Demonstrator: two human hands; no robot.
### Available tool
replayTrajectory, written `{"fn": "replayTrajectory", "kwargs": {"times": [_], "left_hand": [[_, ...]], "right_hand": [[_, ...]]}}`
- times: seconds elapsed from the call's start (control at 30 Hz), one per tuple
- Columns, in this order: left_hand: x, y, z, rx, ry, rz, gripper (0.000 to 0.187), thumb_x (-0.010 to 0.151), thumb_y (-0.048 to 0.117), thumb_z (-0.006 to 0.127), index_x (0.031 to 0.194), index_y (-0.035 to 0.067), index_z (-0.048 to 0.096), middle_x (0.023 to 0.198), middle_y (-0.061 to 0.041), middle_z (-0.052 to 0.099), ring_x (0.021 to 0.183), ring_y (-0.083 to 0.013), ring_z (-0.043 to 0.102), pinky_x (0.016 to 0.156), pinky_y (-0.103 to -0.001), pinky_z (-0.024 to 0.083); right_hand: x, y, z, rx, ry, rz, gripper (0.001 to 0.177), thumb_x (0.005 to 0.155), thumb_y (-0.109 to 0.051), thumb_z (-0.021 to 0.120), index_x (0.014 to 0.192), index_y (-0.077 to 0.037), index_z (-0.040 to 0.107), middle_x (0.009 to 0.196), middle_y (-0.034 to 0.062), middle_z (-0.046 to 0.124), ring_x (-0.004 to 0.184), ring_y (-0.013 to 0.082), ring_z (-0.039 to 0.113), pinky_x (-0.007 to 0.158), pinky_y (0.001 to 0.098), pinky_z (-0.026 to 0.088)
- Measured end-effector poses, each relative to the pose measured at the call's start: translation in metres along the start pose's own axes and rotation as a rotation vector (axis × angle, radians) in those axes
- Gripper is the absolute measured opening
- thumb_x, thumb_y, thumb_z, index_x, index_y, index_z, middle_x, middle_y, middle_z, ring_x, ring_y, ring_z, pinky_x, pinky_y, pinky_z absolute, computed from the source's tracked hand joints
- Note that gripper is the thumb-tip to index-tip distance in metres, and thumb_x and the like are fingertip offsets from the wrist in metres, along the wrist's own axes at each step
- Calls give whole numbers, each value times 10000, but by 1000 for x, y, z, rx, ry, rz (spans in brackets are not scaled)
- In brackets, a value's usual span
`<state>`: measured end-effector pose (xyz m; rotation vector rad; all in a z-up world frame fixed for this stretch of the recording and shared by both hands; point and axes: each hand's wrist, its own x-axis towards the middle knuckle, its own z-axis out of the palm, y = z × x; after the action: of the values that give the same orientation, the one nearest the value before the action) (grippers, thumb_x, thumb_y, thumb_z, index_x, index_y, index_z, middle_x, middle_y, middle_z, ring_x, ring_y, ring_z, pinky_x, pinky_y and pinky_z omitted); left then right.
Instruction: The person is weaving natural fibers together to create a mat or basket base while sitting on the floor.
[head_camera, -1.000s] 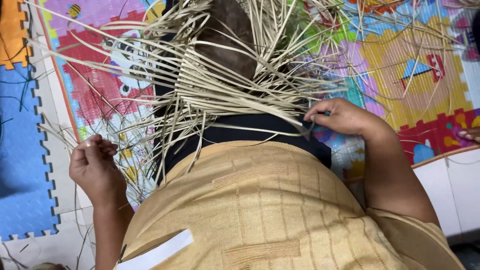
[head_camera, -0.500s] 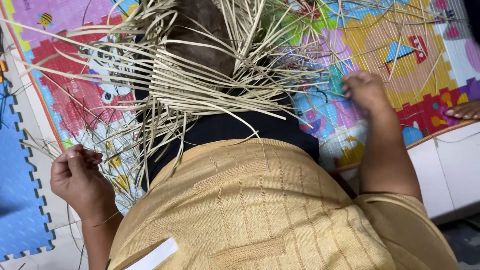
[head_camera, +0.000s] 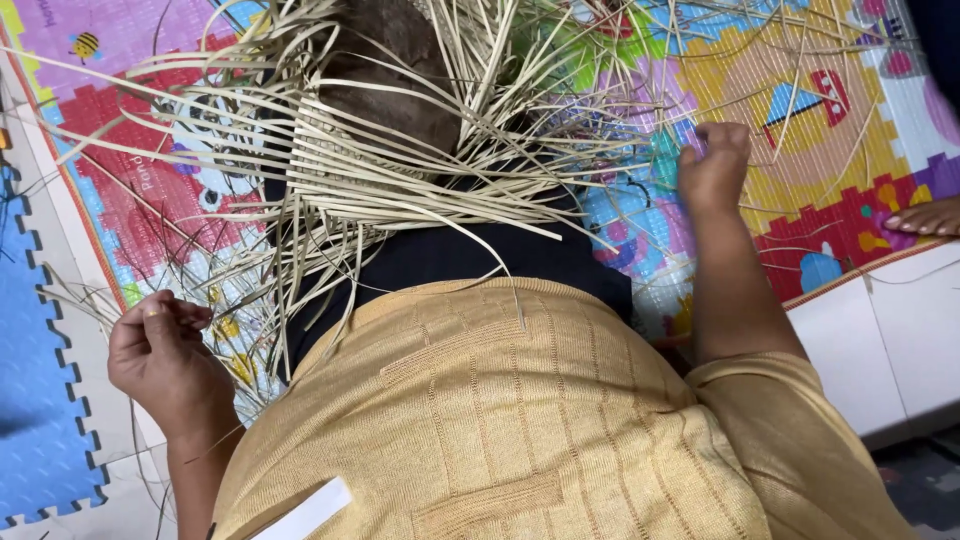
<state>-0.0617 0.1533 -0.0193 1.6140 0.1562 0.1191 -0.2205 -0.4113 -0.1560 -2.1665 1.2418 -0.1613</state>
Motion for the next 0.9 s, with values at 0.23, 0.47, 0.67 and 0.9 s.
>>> {"fn": "replayTrajectory", "kwargs": {"times": [0.23,0.47,0.67,0.9], "left_hand": [[-2,-1,2,39,-36,23,106,1148,60,543,1092,101,624,938,-12,639,847,-87,625,859,-214,578],[-8,4,8,90,-67,27,102,1174,112,541,1108,93,616,938,-12,622,859,-92,620,850,-219,554],[-9,3,8,115,-68,57,96,1171,93,533,1141,78,623,954,-25,643,873,-95,630,857,-221,558],[-12,5,11,136,-65,74,91,1167,96,537,1148,65,620,949,-36,634,865,-98,614,851,-231,564]], "right_hand": [[-4,36,46,-250,64,-297,148,915,-57,666,1053,-3,674,1073,178,638,998,338,601,905,457,496],[21,3,25,135,168,-150,145,968,33,450,921,-70,540,937,89,548,767,166,551,719,340,546],[55,-66,19,226,8,-406,195,958,19,605,1083,-42,741,1114,134,706,959,213,680,903,320,559],[89,-50,84,-300,-81,-369,465,1014,-441,700,808,-25,733,816,213,682,682,414,638,648,519,505]]}}
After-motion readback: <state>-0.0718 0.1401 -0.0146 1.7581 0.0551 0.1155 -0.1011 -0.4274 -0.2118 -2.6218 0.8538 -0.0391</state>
